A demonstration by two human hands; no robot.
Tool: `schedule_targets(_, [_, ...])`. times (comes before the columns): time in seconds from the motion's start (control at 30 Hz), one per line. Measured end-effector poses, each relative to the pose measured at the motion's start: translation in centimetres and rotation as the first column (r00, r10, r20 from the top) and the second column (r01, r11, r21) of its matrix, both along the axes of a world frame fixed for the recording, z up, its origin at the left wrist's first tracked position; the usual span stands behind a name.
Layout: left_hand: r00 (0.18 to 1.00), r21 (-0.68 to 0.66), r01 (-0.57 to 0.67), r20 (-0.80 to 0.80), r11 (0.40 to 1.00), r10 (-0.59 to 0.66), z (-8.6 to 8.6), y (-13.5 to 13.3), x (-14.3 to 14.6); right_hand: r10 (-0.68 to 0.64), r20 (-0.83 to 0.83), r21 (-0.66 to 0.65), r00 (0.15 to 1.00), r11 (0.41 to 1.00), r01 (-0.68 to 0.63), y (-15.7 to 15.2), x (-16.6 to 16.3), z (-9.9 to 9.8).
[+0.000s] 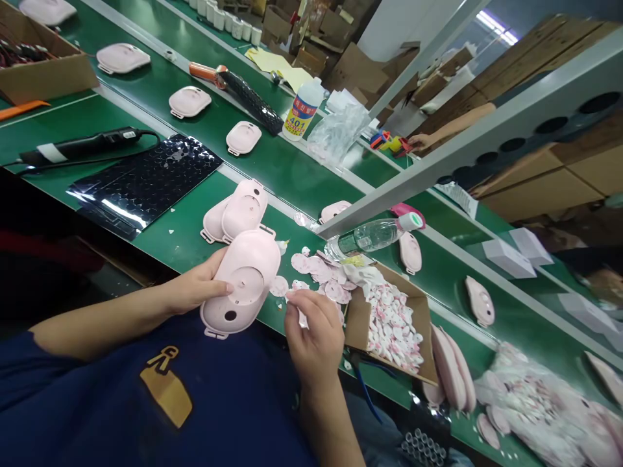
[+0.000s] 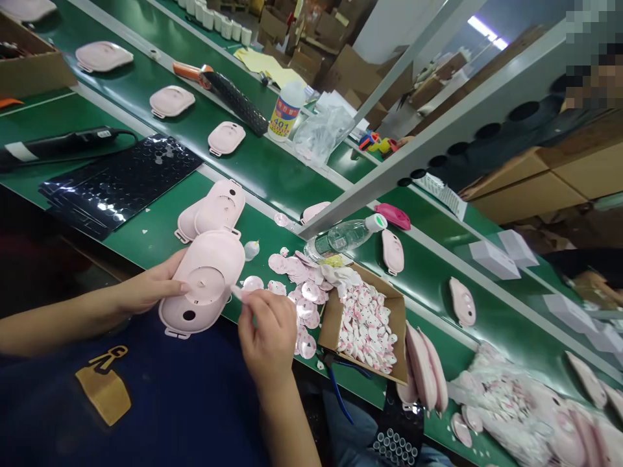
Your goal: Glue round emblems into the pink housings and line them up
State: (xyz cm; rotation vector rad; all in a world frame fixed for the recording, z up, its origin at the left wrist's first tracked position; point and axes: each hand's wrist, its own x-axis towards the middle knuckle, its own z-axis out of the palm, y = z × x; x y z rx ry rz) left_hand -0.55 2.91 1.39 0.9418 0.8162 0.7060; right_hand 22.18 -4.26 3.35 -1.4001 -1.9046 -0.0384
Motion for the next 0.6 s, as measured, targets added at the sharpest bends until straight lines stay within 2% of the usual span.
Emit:
schedule_targets(0.07, [0.998,0.053,0.062,0.002,0.997,-0.062,0.4,-0.3,0.4,0.18,-0.072,0.034,0.981,0.983,-0.178,-0.4,-0.8,1.6])
schedule_targets(0.17, [0.993,0.053,0.099,0.054,0.994,-0.101,0.9,-0.8,1.0,0.306,0.045,-0.025,0.951,0.952,-0.305,-0.7,-1.3,2.1])
schedule_targets(0.27, [0.986,0.003,0.107,0.126,0.994,-0.107,1.0,-1.2,1.3,0.272,0.203,-0.096,0.941,0.962,-0.257,-1.0,-1.1,1.5])
schedule_targets(0.4, [0.992,0.033,0.054,0.11,0.998,-0.057,0.6,-1.4,1.6,0.209,0.358,-0.056,0.91,0.978,-0.202,-1.4,-1.0,1.5])
schedule_targets(0.53, [0.995,0.145,0.081,0.054,0.986,-0.09,0.1,-1.7,2.0,0.272,0.407,-0.03,0.872,0.958,-0.285,-1.6,-0.7,1.9])
schedule_targets(0.6, [0.997,0.207,0.079,-0.012,0.975,-0.078,-0.1,-1.6,2.1,0.295,0.402,0.019,0.867,0.944,-0.33,-1.4,-0.2,1.3])
